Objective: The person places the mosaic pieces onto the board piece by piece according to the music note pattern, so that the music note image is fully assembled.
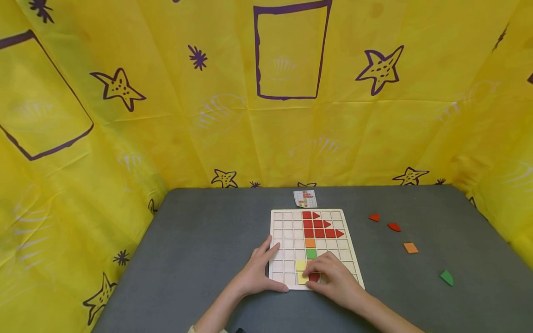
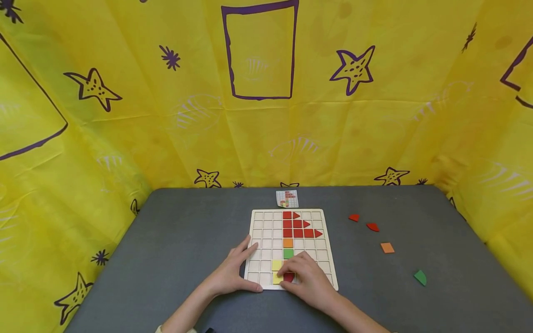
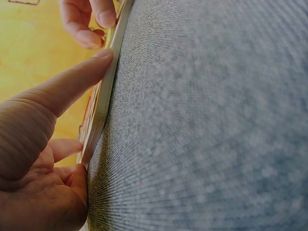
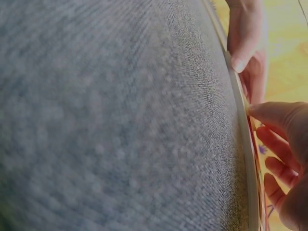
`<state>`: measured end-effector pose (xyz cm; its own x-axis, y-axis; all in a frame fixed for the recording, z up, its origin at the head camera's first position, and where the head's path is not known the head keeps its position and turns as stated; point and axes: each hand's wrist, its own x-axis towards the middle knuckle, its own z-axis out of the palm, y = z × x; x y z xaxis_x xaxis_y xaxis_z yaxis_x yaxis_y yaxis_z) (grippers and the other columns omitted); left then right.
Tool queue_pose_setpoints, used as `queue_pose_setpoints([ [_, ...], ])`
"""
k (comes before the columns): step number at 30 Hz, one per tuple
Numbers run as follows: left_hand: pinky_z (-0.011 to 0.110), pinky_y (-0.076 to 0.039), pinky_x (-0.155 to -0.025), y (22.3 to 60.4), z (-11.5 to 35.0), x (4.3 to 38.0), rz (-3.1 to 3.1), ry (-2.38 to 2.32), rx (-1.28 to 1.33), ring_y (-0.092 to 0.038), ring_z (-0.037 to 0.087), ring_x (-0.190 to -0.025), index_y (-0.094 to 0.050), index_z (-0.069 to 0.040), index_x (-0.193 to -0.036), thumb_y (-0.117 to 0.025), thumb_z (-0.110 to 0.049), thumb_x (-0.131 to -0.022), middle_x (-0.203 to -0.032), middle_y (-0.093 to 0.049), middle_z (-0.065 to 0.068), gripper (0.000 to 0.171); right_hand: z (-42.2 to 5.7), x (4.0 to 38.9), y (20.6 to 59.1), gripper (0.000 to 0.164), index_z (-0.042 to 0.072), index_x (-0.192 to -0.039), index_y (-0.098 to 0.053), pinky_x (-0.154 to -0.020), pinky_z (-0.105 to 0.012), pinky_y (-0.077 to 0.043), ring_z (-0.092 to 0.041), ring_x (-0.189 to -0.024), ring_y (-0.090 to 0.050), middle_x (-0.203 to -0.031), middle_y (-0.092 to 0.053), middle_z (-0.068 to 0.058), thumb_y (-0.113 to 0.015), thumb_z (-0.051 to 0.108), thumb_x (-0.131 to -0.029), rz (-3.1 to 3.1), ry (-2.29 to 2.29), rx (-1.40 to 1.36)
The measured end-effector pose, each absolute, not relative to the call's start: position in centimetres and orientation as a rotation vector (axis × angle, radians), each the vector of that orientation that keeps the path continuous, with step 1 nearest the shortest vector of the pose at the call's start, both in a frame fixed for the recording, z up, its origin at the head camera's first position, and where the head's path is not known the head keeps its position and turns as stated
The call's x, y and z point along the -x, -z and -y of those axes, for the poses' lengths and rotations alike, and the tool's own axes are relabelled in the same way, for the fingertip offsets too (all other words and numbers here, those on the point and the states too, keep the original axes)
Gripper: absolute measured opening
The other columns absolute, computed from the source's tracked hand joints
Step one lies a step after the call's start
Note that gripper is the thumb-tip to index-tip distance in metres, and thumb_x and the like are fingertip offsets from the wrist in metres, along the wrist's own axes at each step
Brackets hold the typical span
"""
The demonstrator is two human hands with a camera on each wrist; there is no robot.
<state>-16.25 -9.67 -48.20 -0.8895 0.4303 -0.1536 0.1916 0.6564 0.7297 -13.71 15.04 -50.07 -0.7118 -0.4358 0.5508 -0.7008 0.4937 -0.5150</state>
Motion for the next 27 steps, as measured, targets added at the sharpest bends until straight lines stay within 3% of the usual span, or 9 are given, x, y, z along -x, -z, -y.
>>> queue_pose_setpoints([
  [27, 0.055, -0.035, -0.099, 48.4, 9.7, 16.3, -2.561, -1.087, -0.518, -0.023, 0.033, -0.137, -0.032, -0.012, -0.149, -0.086, -0.046, -0.061, -0.16, -0.01, 0.011, 0.108, -16.7, 13.5, 49.8, 0.026, 0.032, -0.087, -0.07, -0.078, -0.017, -0.04, 0.001, -0.089, -0.049, -0.09, -0.064, 0.021, -0.083, 0.016, -0.071, 2.49, -1.138, -0.767],
])
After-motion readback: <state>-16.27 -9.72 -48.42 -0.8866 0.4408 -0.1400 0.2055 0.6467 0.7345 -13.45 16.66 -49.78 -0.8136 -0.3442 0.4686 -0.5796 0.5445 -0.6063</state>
